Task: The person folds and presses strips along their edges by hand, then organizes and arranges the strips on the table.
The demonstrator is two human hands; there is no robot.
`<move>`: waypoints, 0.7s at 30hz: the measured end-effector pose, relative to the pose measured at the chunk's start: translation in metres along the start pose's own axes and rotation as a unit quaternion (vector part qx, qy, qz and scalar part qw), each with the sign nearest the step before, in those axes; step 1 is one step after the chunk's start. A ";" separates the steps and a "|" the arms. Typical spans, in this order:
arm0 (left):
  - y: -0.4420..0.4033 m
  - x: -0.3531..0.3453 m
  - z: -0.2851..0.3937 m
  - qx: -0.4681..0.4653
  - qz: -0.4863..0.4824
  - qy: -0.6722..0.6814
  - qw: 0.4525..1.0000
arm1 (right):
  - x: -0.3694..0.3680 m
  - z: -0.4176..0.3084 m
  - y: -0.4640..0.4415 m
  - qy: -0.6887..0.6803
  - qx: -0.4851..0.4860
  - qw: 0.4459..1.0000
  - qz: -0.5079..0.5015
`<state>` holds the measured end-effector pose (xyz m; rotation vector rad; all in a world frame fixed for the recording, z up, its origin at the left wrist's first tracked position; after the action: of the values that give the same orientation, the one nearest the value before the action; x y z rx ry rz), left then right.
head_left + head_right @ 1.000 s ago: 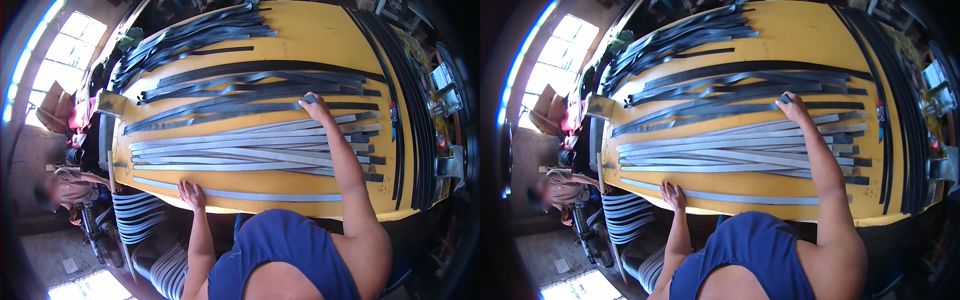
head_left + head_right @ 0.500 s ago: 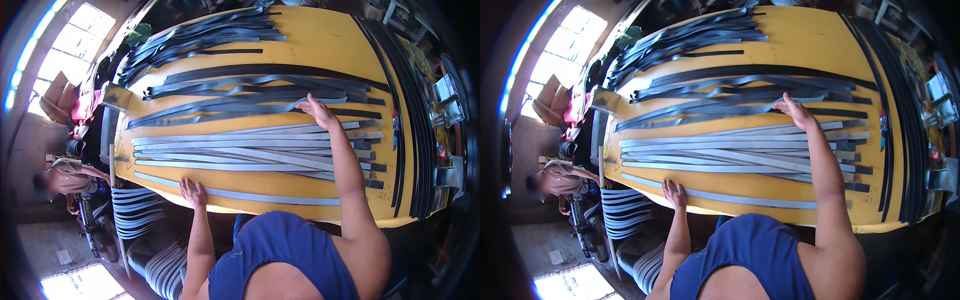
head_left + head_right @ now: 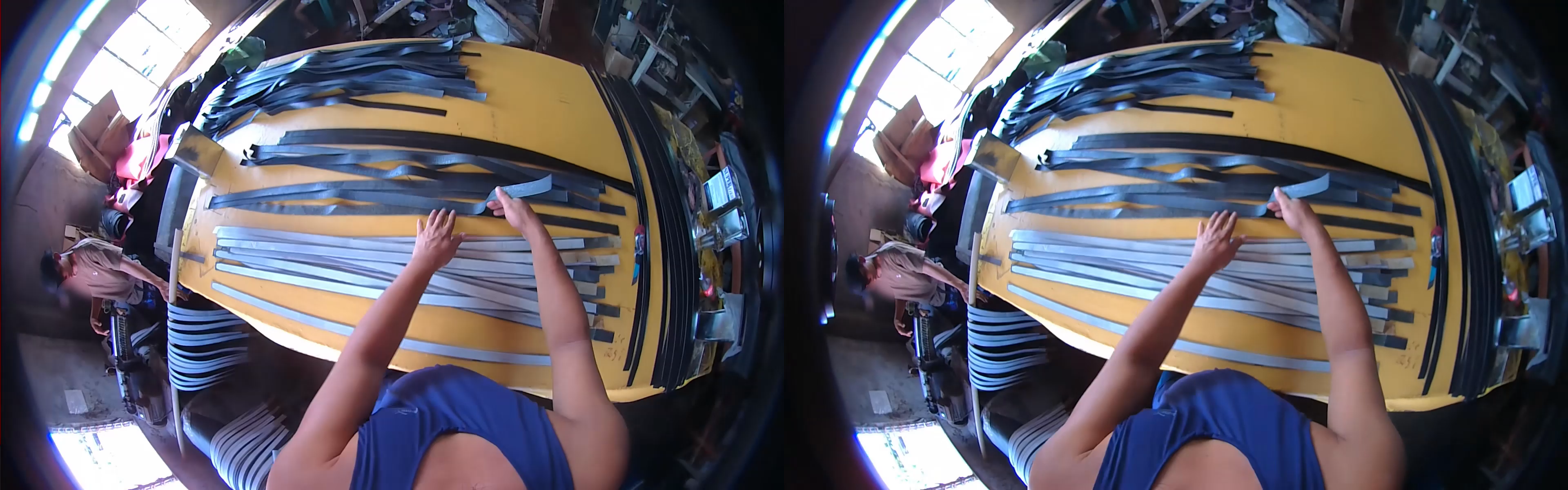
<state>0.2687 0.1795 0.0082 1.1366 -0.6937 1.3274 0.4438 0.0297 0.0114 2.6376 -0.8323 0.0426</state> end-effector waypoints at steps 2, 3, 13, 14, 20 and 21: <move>-0.003 -0.008 0.007 0.045 -0.024 -0.013 0.999 | 0.006 -0.028 0.003 -0.048 0.002 0.999 -0.006; -0.003 -0.007 0.007 0.036 -0.012 -0.018 0.999 | 0.008 -0.038 0.006 -0.076 -0.001 0.997 -0.011; 0.000 -0.007 0.010 0.030 -0.003 -0.052 0.998 | 0.023 -0.086 -0.014 -0.341 0.148 0.928 0.014; -0.002 -0.007 0.009 0.034 -0.009 -0.046 0.998 | 0.025 -0.080 -0.015 -0.319 0.134 0.938 0.027; -0.003 0.003 0.014 0.065 -0.060 -0.033 0.995 | 0.047 -0.024 -0.013 -0.365 0.108 0.924 0.045; -0.002 0.002 0.015 0.065 -0.059 -0.037 0.996 | 0.050 -0.021 -0.013 -0.408 0.133 0.902 0.035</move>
<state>0.2742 0.1669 0.0144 1.3162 -0.5913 1.2505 0.4938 0.0194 0.0337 2.8629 -1.2358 -1.0680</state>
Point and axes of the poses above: each hand's wrist, its own y-axis away from the middle knuckle, its own x-axis out of the back of the hand, z = x × y, the point moved 4 cm from there along -y, towards the middle knuckle, and after that the axes turned 15 degrees about -z, right-handed, at the moved point
